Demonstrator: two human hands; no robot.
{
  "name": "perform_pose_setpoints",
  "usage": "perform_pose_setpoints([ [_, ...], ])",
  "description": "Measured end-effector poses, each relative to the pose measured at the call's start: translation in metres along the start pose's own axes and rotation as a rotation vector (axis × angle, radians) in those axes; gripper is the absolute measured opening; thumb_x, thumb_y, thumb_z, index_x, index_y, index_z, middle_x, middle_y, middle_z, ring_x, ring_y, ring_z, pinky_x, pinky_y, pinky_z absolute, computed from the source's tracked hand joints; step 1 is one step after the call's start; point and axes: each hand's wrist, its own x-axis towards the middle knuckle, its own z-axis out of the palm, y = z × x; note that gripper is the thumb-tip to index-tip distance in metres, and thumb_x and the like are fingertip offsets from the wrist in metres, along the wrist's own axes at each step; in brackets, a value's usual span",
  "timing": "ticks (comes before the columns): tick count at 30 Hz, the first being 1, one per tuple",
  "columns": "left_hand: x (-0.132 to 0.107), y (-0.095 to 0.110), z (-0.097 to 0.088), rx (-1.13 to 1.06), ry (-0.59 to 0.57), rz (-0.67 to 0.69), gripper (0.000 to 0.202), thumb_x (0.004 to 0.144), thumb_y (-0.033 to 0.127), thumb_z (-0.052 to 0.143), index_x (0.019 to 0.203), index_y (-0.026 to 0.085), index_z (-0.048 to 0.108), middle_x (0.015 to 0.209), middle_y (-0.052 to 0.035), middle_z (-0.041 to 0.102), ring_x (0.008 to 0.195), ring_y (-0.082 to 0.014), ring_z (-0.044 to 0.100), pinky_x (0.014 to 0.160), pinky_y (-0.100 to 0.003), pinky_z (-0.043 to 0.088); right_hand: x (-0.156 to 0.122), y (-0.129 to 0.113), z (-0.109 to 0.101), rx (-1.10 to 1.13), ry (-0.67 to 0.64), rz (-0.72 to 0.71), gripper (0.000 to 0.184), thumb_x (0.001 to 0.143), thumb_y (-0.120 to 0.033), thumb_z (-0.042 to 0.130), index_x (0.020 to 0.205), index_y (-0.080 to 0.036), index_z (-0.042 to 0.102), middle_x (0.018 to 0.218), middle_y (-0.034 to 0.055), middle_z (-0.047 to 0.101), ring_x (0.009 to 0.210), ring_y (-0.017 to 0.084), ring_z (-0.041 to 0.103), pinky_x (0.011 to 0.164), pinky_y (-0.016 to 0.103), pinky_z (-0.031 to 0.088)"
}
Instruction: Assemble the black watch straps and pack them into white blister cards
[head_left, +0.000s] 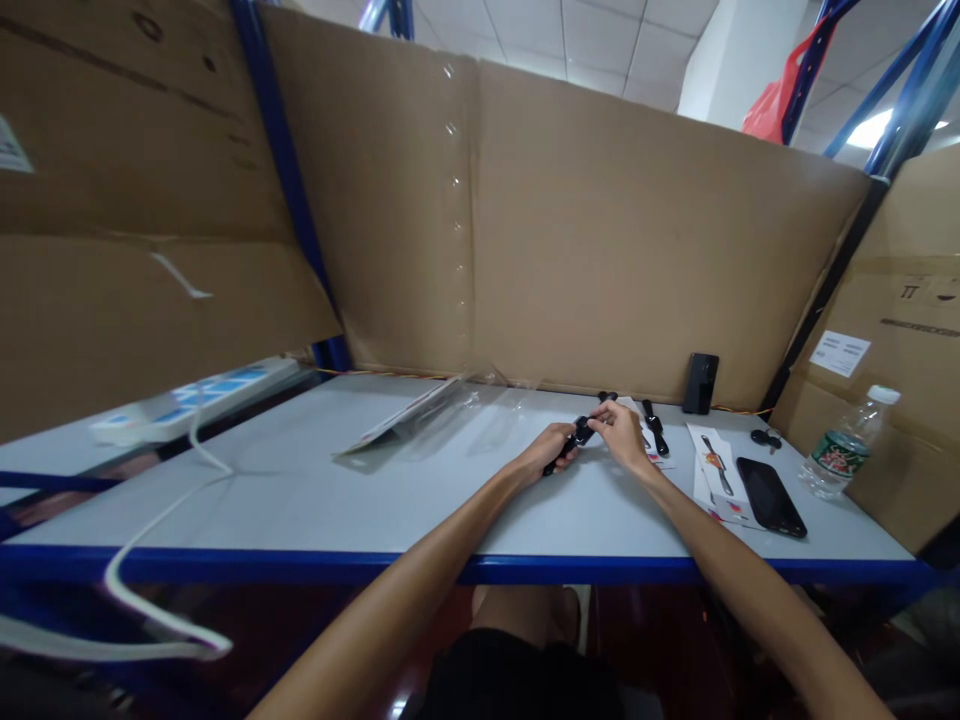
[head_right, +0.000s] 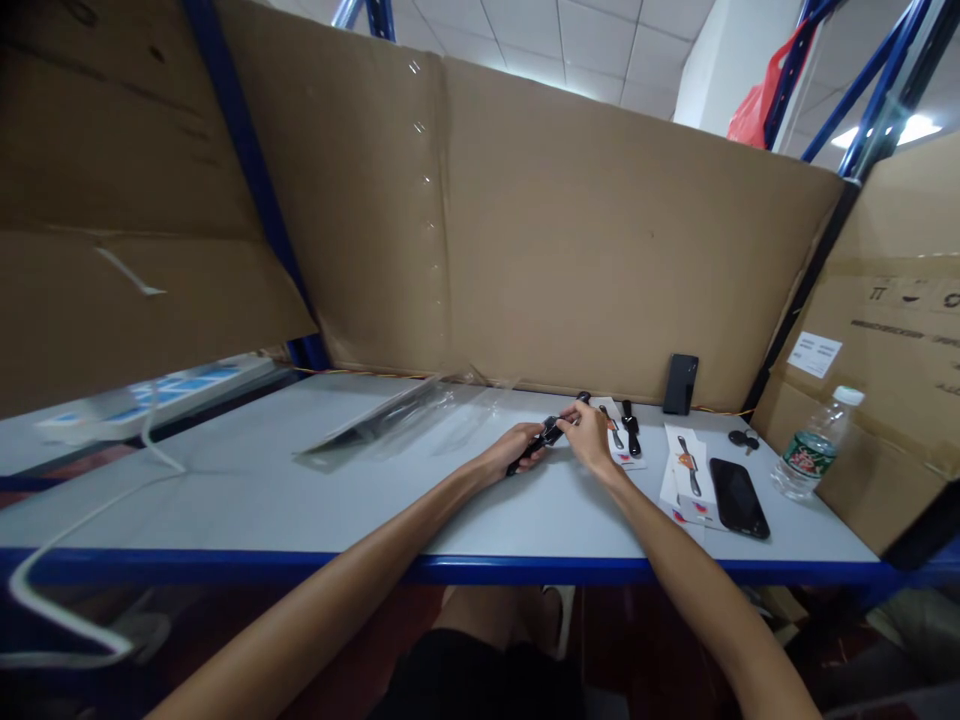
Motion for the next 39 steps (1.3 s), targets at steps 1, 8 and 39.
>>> perform_pose_setpoints([
  [1, 0.000, 0.000, 0.000, -0.001, 0.000, -0.002, 0.022, 0.094, 0.027, 0.038, 0.076, 0.019, 0.047, 0.050, 0.0045, 0.045, 0.033, -0.0065, 0.030, 0.034, -0.019, 0.019, -0.001, 0.000, 0.000, -0.086, 0.008, -0.035, 0.006, 0.075, -0.022, 0.068, 0.080, -0.019, 0.066, 0.075, 0.0016, 0.070, 0.071, 0.017, 0.064, 0.070, 0.028, 0.047],
  [8, 0.005, -0.003, -0.002, -0.017, 0.001, -0.005, 0.020, 0.092, 0.030, 0.041, 0.078, 0.018, 0.049, 0.050, 0.0048, 0.045, 0.034, -0.0066, 0.031, 0.035, -0.019, 0.020, -0.004, 0.002, 0.002, -0.330, 0.013, -0.146, 0.005, 0.083, -0.016, 0.067, 0.086, -0.018, 0.070, 0.083, 0.0035, 0.069, 0.074, 0.017, 0.061, 0.071, 0.028, 0.043],
  [39, 0.004, -0.007, -0.006, -0.025, 0.032, -0.002, 0.023, 0.095, 0.032, 0.051, 0.079, 0.021, 0.039, 0.053, 0.0086, 0.039, 0.035, -0.0044, 0.027, 0.035, -0.018, 0.016, 0.011, 0.030, -0.043, -0.726, -0.341, -0.041, 0.022, 0.082, -0.023, 0.073, 0.104, -0.025, 0.078, 0.101, 0.0058, 0.075, 0.095, 0.022, 0.067, 0.075, 0.025, 0.043],
])
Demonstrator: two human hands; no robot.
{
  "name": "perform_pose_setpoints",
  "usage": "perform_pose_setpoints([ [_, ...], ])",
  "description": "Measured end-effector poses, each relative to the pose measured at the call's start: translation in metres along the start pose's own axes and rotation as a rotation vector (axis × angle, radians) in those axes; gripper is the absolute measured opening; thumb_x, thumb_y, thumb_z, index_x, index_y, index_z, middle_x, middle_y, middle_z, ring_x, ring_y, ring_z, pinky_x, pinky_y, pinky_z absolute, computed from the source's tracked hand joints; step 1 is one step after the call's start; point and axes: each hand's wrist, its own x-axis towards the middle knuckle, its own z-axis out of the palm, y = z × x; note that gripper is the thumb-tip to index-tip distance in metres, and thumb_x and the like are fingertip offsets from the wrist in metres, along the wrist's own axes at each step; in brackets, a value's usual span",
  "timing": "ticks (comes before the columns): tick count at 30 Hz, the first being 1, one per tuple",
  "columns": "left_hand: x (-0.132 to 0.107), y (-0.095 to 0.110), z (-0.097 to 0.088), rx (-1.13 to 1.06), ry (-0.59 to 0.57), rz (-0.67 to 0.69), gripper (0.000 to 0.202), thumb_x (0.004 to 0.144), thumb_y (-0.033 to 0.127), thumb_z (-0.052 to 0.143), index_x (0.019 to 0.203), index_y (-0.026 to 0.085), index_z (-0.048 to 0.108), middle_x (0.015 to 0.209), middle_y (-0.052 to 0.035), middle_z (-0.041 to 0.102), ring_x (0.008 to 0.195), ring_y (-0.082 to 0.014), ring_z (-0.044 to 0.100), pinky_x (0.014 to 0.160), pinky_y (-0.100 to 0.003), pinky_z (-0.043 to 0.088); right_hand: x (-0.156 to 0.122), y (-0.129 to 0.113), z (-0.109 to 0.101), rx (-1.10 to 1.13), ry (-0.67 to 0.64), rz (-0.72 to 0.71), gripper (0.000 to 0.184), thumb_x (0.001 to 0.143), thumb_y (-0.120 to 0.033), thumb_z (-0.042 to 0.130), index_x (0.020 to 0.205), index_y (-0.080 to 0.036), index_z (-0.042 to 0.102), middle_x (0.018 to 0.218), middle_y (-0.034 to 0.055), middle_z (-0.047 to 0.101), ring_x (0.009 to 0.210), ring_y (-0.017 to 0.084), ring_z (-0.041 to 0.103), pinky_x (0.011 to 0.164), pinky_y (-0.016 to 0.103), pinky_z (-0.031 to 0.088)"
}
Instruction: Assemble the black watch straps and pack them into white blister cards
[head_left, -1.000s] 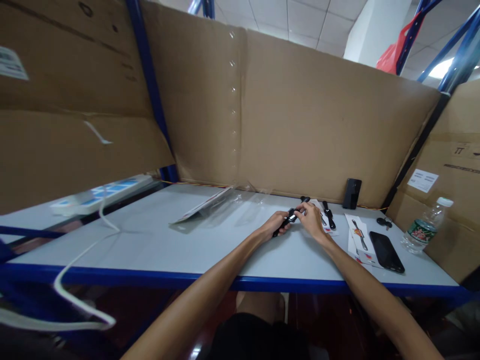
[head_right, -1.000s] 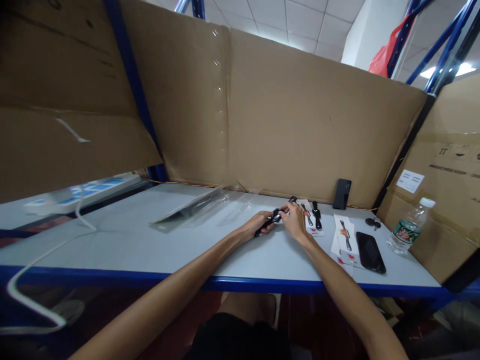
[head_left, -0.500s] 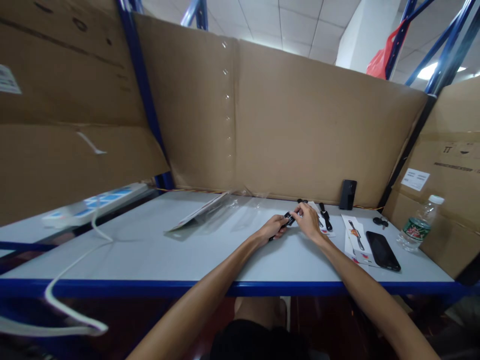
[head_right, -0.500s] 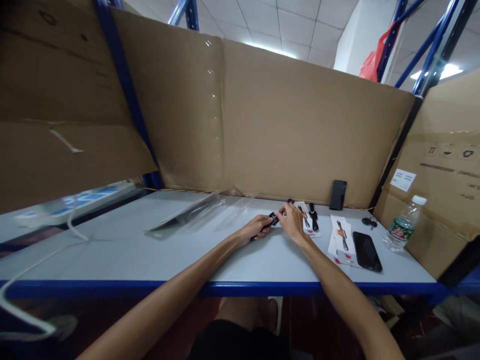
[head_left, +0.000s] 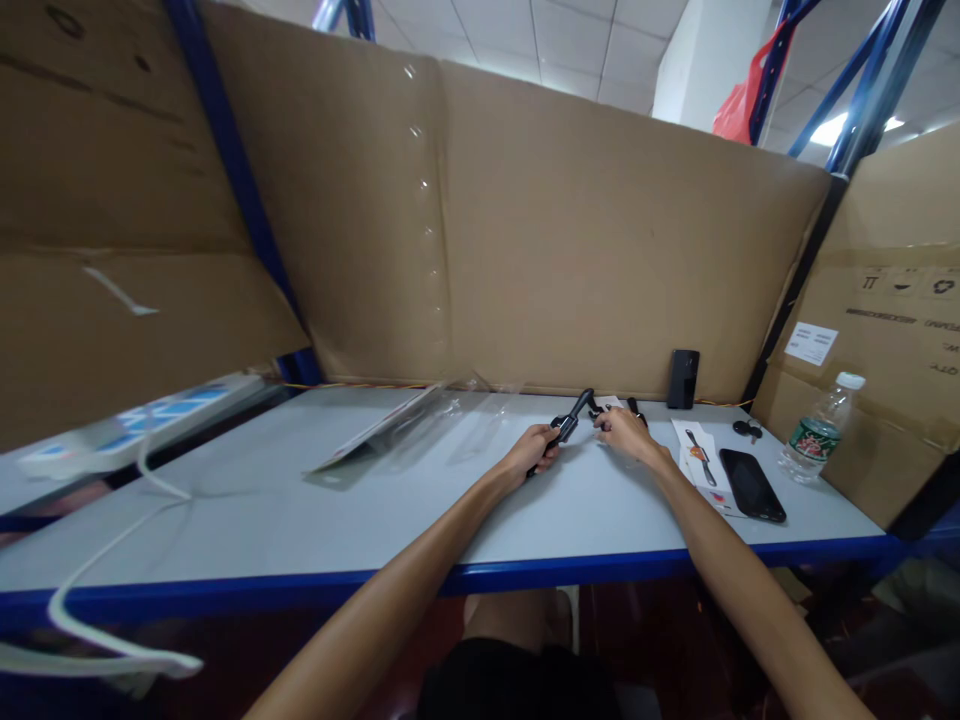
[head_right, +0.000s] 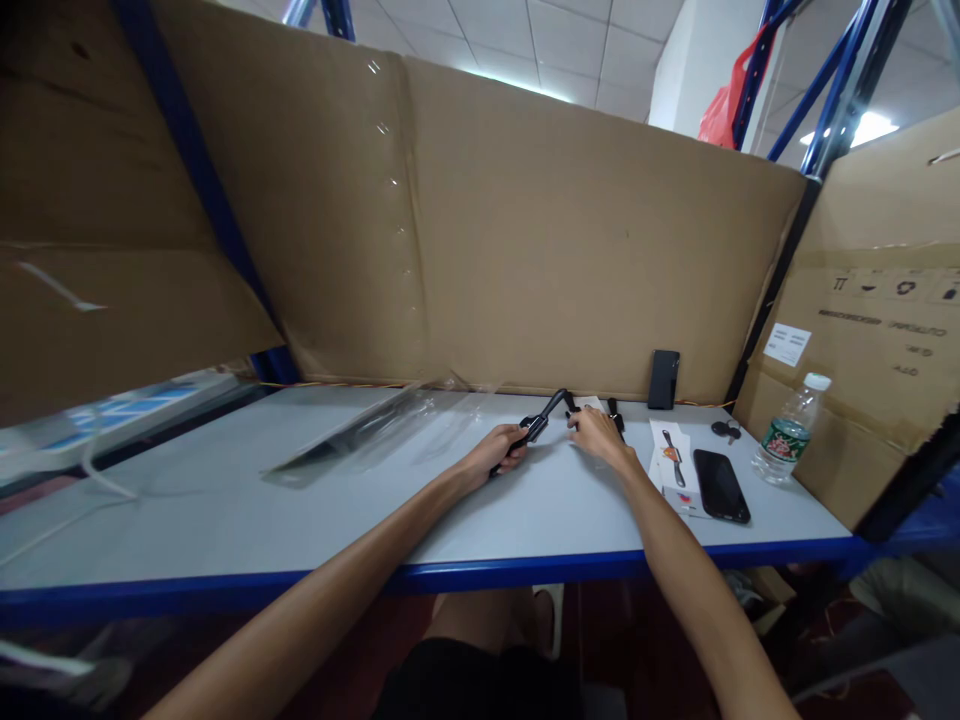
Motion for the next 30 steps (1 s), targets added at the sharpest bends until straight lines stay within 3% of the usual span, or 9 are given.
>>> perform_pose_setpoints([
  [6, 0.000, -0.001, 0.001, 0.031, -0.043, 0.014, 0.022, 0.095, 0.034, 0.052, 0.080, 0.021, 0.042, 0.053, 0.0089, 0.038, 0.035, -0.0047, 0.027, 0.035, -0.018, 0.016, -0.004, -0.013, 0.005, -0.049, -0.067, -0.005, 0.024, 0.083, -0.006, 0.061, 0.096, -0.018, 0.077, 0.105, 0.0133, 0.073, 0.098, 0.024, 0.067, 0.079, 0.027, 0.043],
  [10, -0.001, -0.001, 0.001, 0.037, -0.058, 0.019, 0.022, 0.095, 0.033, 0.051, 0.079, 0.020, 0.042, 0.053, 0.0088, 0.038, 0.036, -0.0045, 0.026, 0.035, -0.018, 0.015, -0.007, -0.015, 0.003, -0.041, -0.056, 0.000, 0.020, 0.084, -0.006, 0.061, 0.093, -0.016, 0.076, 0.108, 0.0163, 0.071, 0.096, 0.025, 0.067, 0.080, 0.028, 0.043],
  [21, 0.001, -0.002, -0.002, 0.040, -0.070, 0.022, 0.025, 0.095, 0.036, 0.054, 0.079, 0.020, 0.041, 0.053, 0.0092, 0.038, 0.035, -0.0040, 0.027, 0.035, -0.017, 0.015, -0.009, -0.021, 0.001, -0.018, -0.092, -0.022, 0.027, 0.073, 0.004, 0.059, 0.084, -0.014, 0.075, 0.094, 0.0165, 0.074, 0.090, 0.026, 0.068, 0.077, 0.029, 0.043],
  [30, 0.001, -0.001, 0.000, 0.039, -0.069, 0.021, 0.024, 0.096, 0.033, 0.051, 0.078, 0.020, 0.042, 0.052, 0.0088, 0.038, 0.035, -0.0043, 0.027, 0.035, -0.018, 0.015, -0.009, -0.014, 0.009, 0.058, -0.026, -0.013, 0.025, 0.074, -0.004, 0.061, 0.091, -0.015, 0.077, 0.092, 0.0185, 0.073, 0.095, 0.030, 0.067, 0.081, 0.034, 0.043],
])
